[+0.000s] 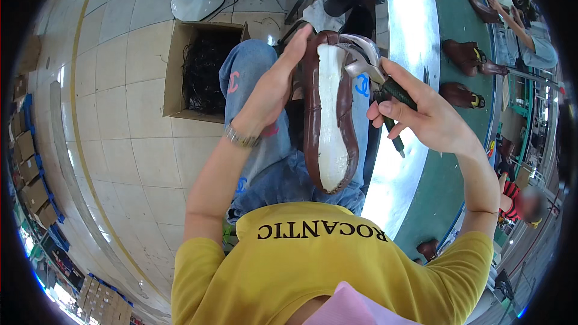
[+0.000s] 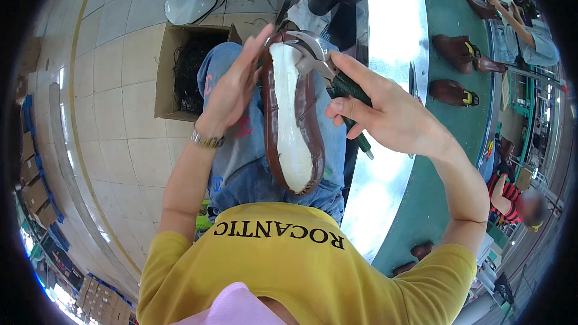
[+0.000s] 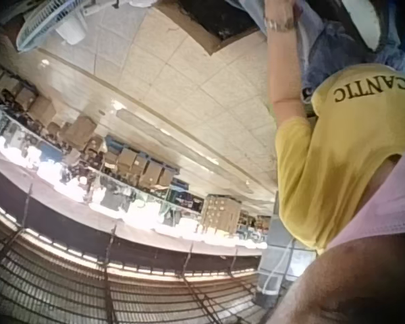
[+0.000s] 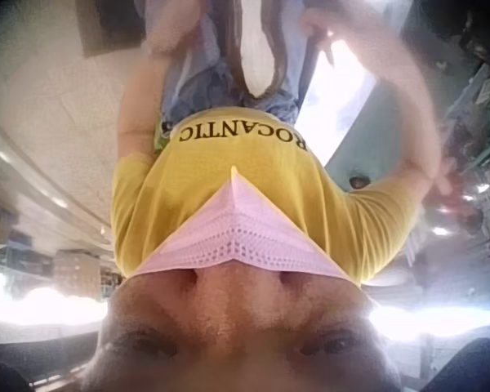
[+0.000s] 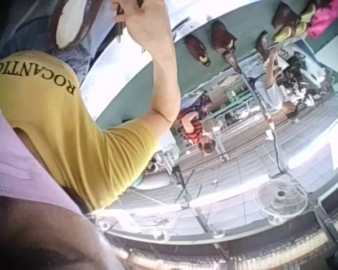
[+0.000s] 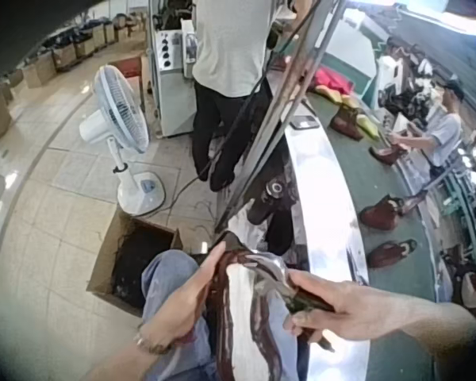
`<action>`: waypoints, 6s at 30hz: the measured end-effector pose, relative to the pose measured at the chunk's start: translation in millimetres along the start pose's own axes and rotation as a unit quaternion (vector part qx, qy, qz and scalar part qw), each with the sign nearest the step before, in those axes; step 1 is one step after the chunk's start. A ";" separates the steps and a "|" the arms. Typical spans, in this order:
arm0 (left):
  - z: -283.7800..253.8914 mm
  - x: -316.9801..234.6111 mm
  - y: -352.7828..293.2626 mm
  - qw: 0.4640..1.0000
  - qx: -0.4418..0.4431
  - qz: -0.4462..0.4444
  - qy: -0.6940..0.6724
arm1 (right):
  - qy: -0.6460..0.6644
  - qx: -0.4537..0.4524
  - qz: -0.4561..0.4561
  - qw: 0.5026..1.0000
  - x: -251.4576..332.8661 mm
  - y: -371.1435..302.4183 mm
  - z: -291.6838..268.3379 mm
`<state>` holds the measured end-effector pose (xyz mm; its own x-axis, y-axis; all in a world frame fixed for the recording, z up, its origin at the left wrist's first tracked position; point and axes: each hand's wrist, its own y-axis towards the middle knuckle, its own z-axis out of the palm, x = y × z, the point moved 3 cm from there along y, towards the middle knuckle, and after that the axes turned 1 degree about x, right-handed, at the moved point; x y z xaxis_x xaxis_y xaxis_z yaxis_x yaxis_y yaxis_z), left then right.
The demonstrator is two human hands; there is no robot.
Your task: The recorder is assembling and inspecting a leather boot, using tools to pull and secure materials around a shoe last.
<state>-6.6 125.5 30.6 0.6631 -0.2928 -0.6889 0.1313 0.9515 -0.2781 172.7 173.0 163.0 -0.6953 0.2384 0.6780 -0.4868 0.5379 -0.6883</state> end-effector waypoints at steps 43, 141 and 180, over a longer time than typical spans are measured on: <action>14.4 20.5 9.1 0.974 -0.047 0.128 0.179 | -0.486 -0.042 -0.152 0.859 31.5 0.4 -7.4; 41.9 -2.8 -9.5 0.967 -0.163 -0.096 -0.171 | -0.711 -0.081 -0.215 0.665 28.6 12.5 -38.3; 41.2 2.5 -9.0 0.981 -0.162 -0.066 -0.083 | -0.436 0.024 -0.199 0.878 16.9 25.1 -32.7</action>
<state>24.2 120.2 59.0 0.7708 -0.3662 -0.5213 0.0008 0.8188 -0.5741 166.0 217.0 165.6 -0.5961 -0.6802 0.4267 -0.7893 0.3990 -0.4667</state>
